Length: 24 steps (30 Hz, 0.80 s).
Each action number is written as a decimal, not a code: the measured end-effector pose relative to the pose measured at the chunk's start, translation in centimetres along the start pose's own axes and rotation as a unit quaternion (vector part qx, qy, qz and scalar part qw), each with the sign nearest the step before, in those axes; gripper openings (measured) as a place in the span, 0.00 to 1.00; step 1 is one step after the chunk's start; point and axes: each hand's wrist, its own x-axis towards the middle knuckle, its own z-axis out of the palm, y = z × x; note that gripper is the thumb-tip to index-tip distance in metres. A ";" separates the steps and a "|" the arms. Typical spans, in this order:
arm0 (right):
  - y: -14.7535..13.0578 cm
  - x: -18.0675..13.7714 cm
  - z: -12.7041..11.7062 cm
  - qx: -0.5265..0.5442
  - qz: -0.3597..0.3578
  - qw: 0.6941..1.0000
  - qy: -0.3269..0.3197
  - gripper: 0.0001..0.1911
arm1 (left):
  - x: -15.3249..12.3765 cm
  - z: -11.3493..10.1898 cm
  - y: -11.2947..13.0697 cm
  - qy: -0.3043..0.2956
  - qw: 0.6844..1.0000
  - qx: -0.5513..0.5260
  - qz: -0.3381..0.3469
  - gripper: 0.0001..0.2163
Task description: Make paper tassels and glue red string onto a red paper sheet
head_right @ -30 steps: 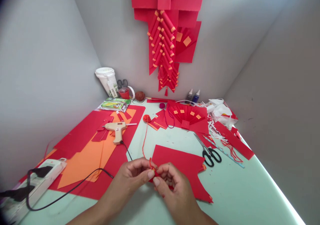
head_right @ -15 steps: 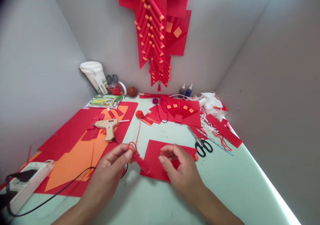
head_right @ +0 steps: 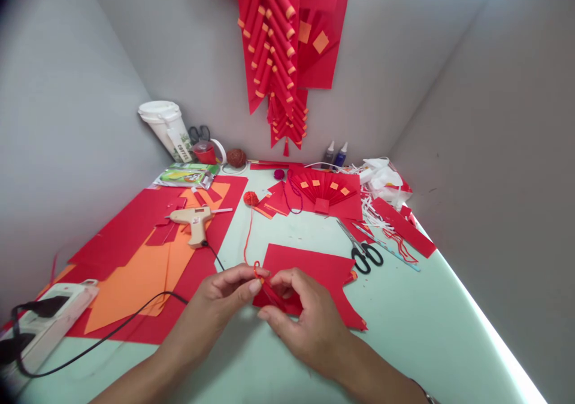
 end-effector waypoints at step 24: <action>-0.2 -0.1 0.6 0.204 0.134 0.969 -0.019 0.07 | 0.1 0.4 -0.4 -0.038 0.997 -0.057 -0.019 0.11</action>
